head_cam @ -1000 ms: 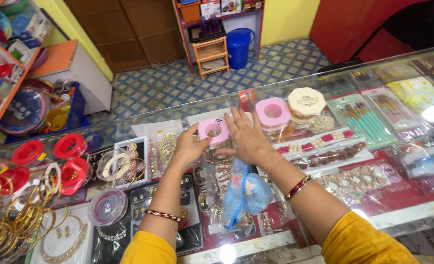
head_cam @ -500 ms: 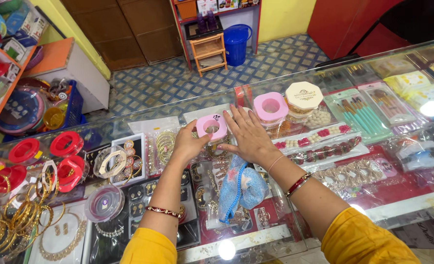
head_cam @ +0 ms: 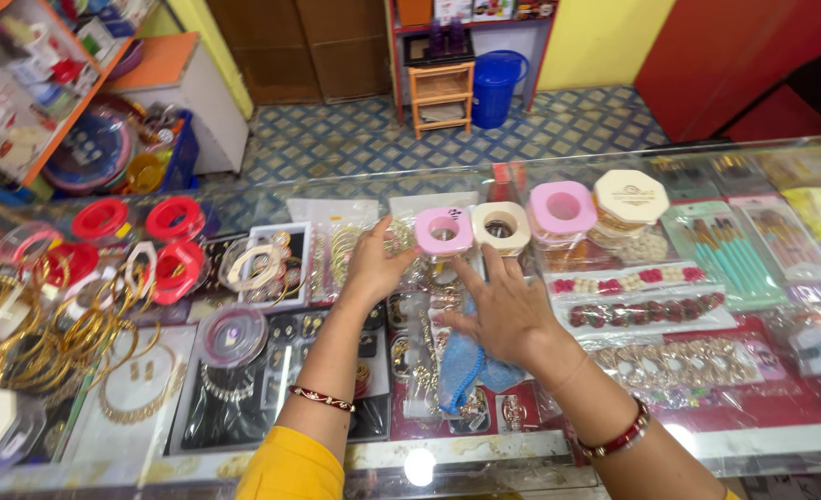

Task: The person wipes various gold-colored bangles and bracelets with a blue cloth. They pick up items from a glass display counter, rub them with the cloth, and place them back into their original positions or onto display stands. The person handles multiple pieces of jewelry sequentially throughout the clip.

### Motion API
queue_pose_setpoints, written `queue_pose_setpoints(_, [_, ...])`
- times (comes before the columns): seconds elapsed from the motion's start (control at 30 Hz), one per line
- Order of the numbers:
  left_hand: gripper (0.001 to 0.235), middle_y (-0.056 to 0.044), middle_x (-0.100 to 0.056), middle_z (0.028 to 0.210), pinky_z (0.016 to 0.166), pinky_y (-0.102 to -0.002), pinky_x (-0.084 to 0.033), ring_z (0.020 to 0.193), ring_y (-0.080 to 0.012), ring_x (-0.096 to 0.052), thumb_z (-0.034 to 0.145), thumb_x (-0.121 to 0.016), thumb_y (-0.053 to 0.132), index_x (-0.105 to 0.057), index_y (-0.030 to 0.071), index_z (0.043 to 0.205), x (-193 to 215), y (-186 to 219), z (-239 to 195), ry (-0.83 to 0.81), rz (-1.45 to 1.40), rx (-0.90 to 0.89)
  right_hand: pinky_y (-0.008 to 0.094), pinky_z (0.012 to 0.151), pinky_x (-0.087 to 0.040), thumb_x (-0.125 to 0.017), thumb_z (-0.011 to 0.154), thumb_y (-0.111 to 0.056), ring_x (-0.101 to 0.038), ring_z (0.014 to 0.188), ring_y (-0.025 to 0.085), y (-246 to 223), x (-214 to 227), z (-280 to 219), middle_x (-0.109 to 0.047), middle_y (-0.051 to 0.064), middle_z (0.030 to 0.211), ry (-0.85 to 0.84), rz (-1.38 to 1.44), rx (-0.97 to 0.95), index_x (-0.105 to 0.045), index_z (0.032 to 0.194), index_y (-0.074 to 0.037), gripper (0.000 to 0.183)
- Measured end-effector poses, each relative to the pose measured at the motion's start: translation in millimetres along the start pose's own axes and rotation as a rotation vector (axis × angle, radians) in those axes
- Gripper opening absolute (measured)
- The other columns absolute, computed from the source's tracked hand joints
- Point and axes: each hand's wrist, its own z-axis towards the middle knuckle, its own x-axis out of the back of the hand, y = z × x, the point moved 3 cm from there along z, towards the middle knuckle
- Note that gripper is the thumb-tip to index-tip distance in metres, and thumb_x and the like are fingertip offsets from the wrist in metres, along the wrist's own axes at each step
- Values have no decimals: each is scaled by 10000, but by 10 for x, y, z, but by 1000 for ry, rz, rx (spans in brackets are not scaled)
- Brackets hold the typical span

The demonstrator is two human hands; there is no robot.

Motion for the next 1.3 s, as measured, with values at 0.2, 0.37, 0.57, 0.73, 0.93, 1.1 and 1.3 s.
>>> queue_pose_setpoints(0.2, [755, -176, -584, 1327, 754, -351, -585, 821, -221, -726, 820, -810, 266, -485, 49, 1466, 217, 159, -421, 27, -135, -9, 468, 1050, -448, -703, 810, -52, -514, 1244, 437, -194, -388, -1, -469, 269, 1374, 87, 183, 276, -486, 1445, -93, 673])
queue_pose_setpoints(0.37, [601, -165, -645, 1259, 777, -339, -578, 805, -215, -727, 832, -767, 152, -594, 57, 1400, 521, 188, -779, 112, -171, -145, 478, 970, -484, -650, 785, 52, -570, 1147, 444, -463, -553, 177, -539, 250, 1208, 211, 299, 439, -509, 1353, -9, 588])
queue_pose_setpoints(0.57, [580, -159, -638, 1269, 835, -359, -571, 904, -276, -707, 803, -784, 88, -611, 60, 1356, 1128, 77, -1147, 253, 7, -113, 488, 929, -485, -684, 822, 9, -574, 1106, 448, -878, -500, 336, -533, 225, 1149, 216, 427, 493, -524, 1211, -9, 421])
queue_pose_setpoints(0.73, [670, -154, -629, 1254, 987, -469, -444, 1168, -357, -586, 675, -872, 82, -649, 71, 1307, 1703, -23, -1483, 448, 240, -107, 481, 898, -491, -699, 833, -30, -595, 1050, 431, -1137, -428, 415, -535, 222, 1139, 232, 434, 480, -547, 1155, -14, 357])
queue_pose_setpoints(0.93, [629, -136, -617, 1271, 1018, -477, -417, 1201, -350, -562, 703, -872, 100, -667, 92, 1298, 2203, -294, -1792, 582, 294, 43, 460, 909, -503, -659, 925, -57, -616, 1046, 404, -1627, -222, 408, -587, 189, 1120, 399, 548, 644, -617, 1080, 3, 171])
queue_pose_setpoints(1.1, [632, -146, -581, 1312, 1056, -491, -374, 1233, -359, -535, 688, -889, 122, -678, 100, 1283, 2617, -582, -2015, 738, 357, 113, 440, 911, -501, -641, 937, -54, -622, 1047, 374, -2067, -63, 417, -603, 173, 1121, 413, 598, 715, -645, 1077, 2, 151])
queue_pose_setpoints(1.3, [618, -147, -547, 1352, 1090, -519, -326, 1289, -357, -485, 712, -883, 136, -678, 110, 1295, 3046, -886, -2242, 848, 449, 250, 430, 937, -487, -636, 918, -39, -611, 1078, 361, -2604, -73, 524, -597, 172, 1142, 389, 618, 811, -657, 1068, 10, 160])
